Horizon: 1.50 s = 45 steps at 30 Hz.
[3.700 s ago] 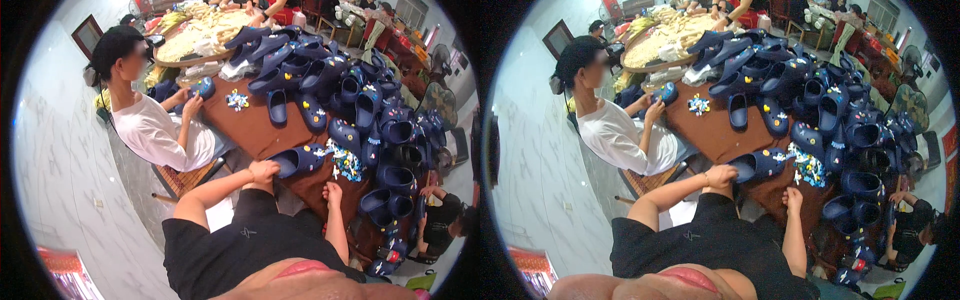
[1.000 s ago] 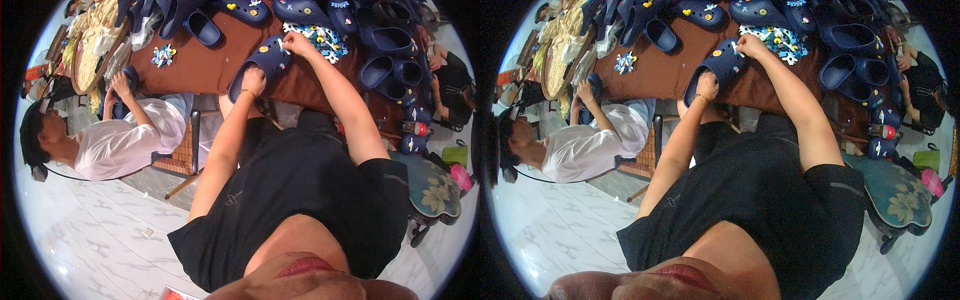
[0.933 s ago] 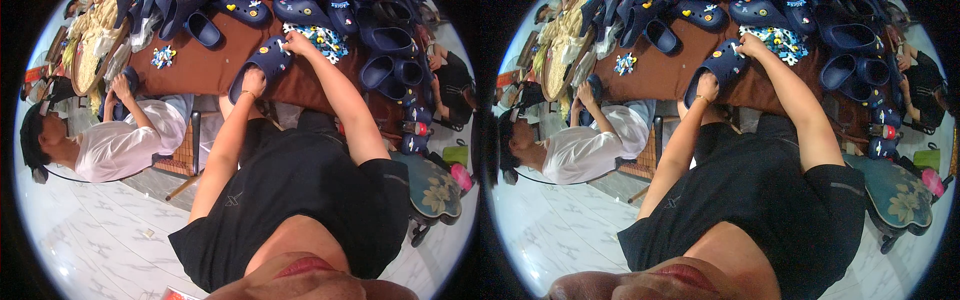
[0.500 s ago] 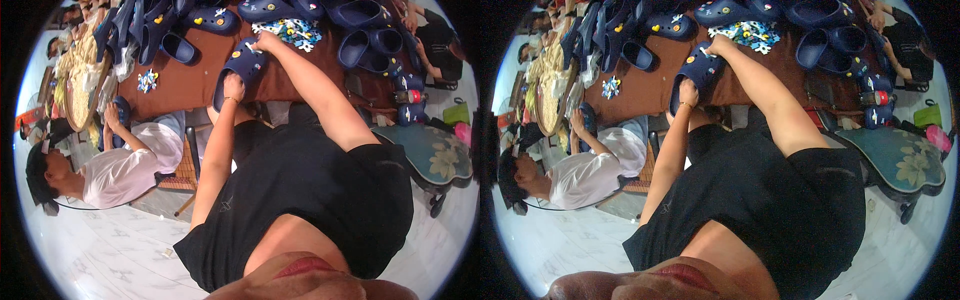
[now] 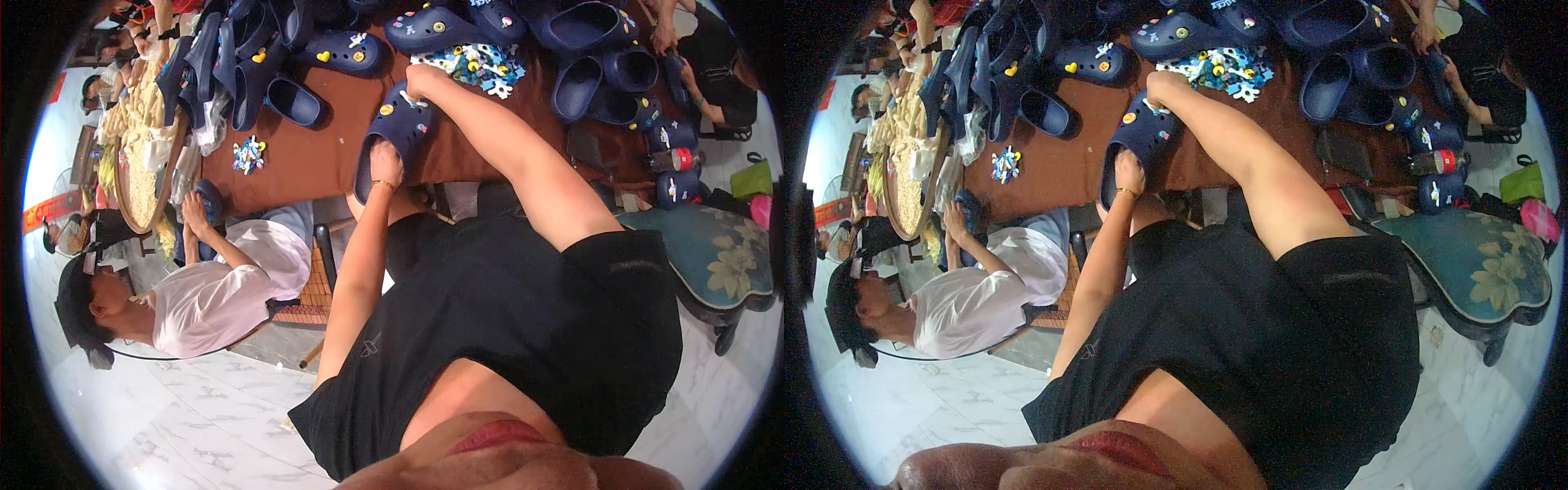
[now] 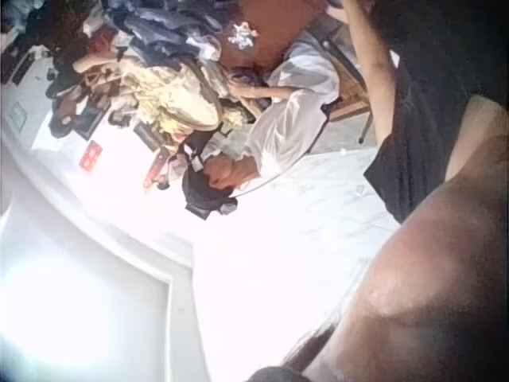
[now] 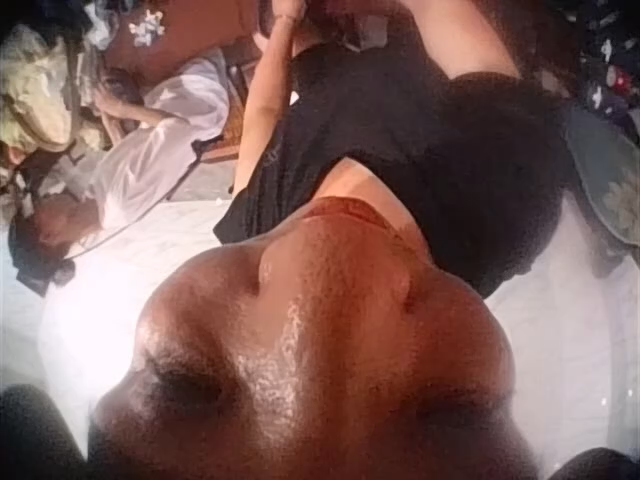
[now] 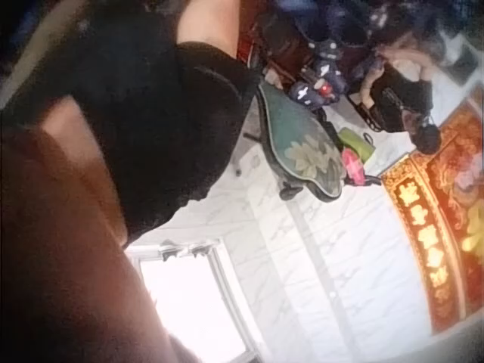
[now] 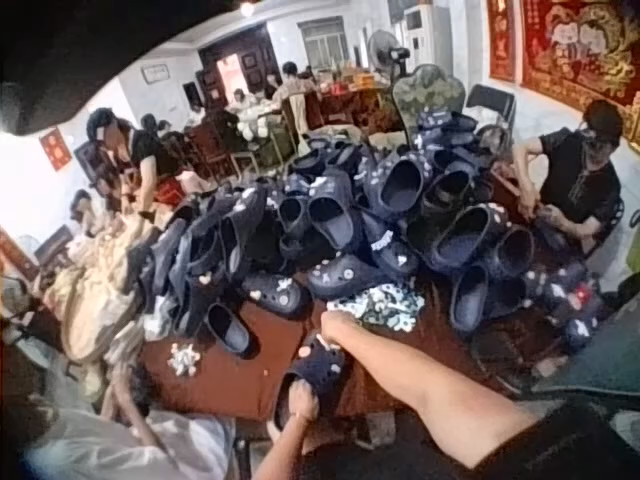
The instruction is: Attaching decorative charms and accessories into the holes of blue clogs.
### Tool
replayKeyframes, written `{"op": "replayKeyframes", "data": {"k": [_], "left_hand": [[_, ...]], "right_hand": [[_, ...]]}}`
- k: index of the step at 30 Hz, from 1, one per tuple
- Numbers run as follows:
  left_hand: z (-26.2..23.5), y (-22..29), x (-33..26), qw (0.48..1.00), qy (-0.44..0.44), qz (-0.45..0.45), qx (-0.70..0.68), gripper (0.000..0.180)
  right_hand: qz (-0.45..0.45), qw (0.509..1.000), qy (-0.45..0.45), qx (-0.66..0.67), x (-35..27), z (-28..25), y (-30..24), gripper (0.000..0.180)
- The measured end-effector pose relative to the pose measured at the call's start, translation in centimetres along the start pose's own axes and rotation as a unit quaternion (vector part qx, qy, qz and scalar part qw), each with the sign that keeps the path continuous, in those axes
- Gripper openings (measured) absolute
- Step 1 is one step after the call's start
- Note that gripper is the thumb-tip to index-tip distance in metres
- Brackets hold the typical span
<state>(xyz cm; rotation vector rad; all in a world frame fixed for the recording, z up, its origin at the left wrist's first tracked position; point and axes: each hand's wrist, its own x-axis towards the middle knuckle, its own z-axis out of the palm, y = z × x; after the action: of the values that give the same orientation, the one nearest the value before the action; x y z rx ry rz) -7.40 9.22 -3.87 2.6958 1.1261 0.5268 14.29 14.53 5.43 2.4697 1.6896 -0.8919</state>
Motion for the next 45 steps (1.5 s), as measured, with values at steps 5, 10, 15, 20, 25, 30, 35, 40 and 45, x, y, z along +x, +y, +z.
{"op": "replayKeyframes", "data": {"k": [5, 10, 15, 20, 25, 30, 35, 40, 45], "left_hand": [[-0.8, 0.5, 0.4, 0.999, -0.027, -0.022, -0.027, 0.012], [-0.8, 0.6, 0.8, 0.998, 0.004, -0.011, -0.054, 0.008], [-1.0, 0.6, 0.7, 0.998, -0.051, -0.021, -0.024, 0.009], [-1.4, 1.1, 0.6, 0.997, -0.056, -0.039, -0.026, 0.011], [-1.6, 1.1, 0.8, 0.998, -0.038, -0.026, -0.033, 0.014], [-1.5, 0.8, 0.7, 0.999, 0.008, -0.003, -0.037, 0.015], [-1.3, 0.8, 1.1, 0.999, -0.019, -0.012, -0.038, 0.015], [-1.5, 1.0, 1.0, 0.999, -0.031, -0.026, -0.033, 0.014], [-1.4, 1.4, 0.6, 0.999, -0.023, -0.016, -0.027, 0.013]], "right_hand": [[-0.107, 0.973, 0.152, 0.134, -2.3, 3.7, 4.4, 0.037], [-0.033, 0.948, 0.272, 0.163, -4.1, 5.7, 9.9, 0.027], [0.021, 0.954, 0.289, 0.074, -3.8, 4.7, 11.3, 0.026], [0.000, 0.964, 0.266, -0.018, -3.0, 4.4, 11.2, 0.024], [-0.019, 0.954, 0.287, 0.079, -3.2, 5.0, 10.5, 0.017], [-0.212, 0.893, 0.191, 0.348, -7.1, 6.2, 6.1, 0.016], [-0.211, 0.872, 0.097, 0.430, -9.5, 7.9, 2.4, 0.014], [-0.166, 0.900, 0.124, 0.382, -9.7, 7.9, 1.3, 0.014], [-0.143, 0.954, 0.103, 0.241, -8.8, 7.6, 1.5, 0.023]]}}
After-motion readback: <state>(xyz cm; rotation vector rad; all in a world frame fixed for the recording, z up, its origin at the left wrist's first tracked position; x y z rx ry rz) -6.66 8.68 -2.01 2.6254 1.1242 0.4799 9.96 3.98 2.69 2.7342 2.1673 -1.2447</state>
